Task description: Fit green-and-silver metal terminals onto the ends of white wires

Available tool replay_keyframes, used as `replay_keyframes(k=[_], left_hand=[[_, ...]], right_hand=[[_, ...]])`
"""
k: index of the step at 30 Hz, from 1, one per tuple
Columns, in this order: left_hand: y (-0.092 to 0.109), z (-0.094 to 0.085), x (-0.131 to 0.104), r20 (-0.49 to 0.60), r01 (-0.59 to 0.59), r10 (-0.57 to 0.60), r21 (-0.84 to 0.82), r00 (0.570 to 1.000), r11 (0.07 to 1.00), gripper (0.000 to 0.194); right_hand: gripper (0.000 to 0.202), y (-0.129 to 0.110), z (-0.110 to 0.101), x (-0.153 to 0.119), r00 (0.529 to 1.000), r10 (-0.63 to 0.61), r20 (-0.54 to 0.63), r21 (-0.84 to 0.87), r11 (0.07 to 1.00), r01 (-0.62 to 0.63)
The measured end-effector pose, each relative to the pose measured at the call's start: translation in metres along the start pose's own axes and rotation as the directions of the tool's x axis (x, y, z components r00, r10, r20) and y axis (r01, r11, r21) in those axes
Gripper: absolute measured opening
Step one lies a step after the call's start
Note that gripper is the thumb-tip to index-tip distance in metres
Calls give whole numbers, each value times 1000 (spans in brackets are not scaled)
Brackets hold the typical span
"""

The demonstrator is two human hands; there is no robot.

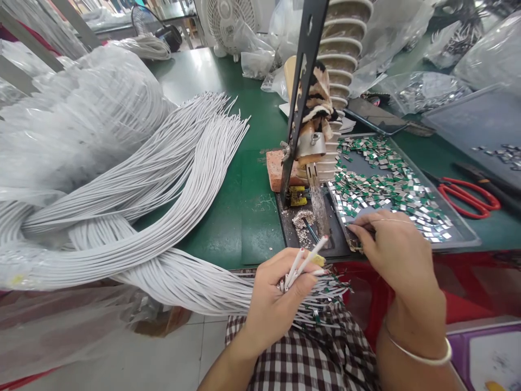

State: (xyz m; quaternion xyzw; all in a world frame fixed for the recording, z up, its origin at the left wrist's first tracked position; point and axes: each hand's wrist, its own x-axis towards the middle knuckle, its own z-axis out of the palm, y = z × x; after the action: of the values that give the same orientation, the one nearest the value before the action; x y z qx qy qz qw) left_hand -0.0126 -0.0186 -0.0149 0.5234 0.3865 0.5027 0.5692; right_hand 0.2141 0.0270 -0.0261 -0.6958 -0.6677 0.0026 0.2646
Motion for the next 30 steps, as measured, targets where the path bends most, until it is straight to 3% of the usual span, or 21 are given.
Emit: replay_keyframes(k=[3, 5, 7, 10, 16, 24, 30], left_hand=[[3, 3, 4, -69, 118, -115, 41, 991, 992, 16], [4, 5, 7, -99, 168, -160, 84, 982, 982, 15], [6, 7, 11, -109, 180, -167, 119, 980, 977, 14], [7, 9, 15, -133, 159, -140, 147, 981, 976, 12], [8, 10, 17, -164, 120, -90, 183, 982, 976, 12], [11, 11, 15, -148, 88, -63, 172, 987, 981, 12], [16, 11, 16, -137, 100, -82, 135, 987, 986, 11]], right_hand=[[39, -9, -1, -3, 999, 6, -53, 54, 999, -3], [29, -25, -5, -12, 997, 27, -79, 196, 980, -12], [14, -44, -11, -25, 999, 47, -18, 522, 852, -31], [6, -66, -14, -40, 999, 36, 19, 668, 743, -39], [6, -79, -10, -47, 988, 124, -91, 653, 757, -35], [4, -82, -6, -53, 974, 190, -123, 688, 724, -54], [22, -74, -4, -58, 978, 80, -195, 551, 833, 42]])
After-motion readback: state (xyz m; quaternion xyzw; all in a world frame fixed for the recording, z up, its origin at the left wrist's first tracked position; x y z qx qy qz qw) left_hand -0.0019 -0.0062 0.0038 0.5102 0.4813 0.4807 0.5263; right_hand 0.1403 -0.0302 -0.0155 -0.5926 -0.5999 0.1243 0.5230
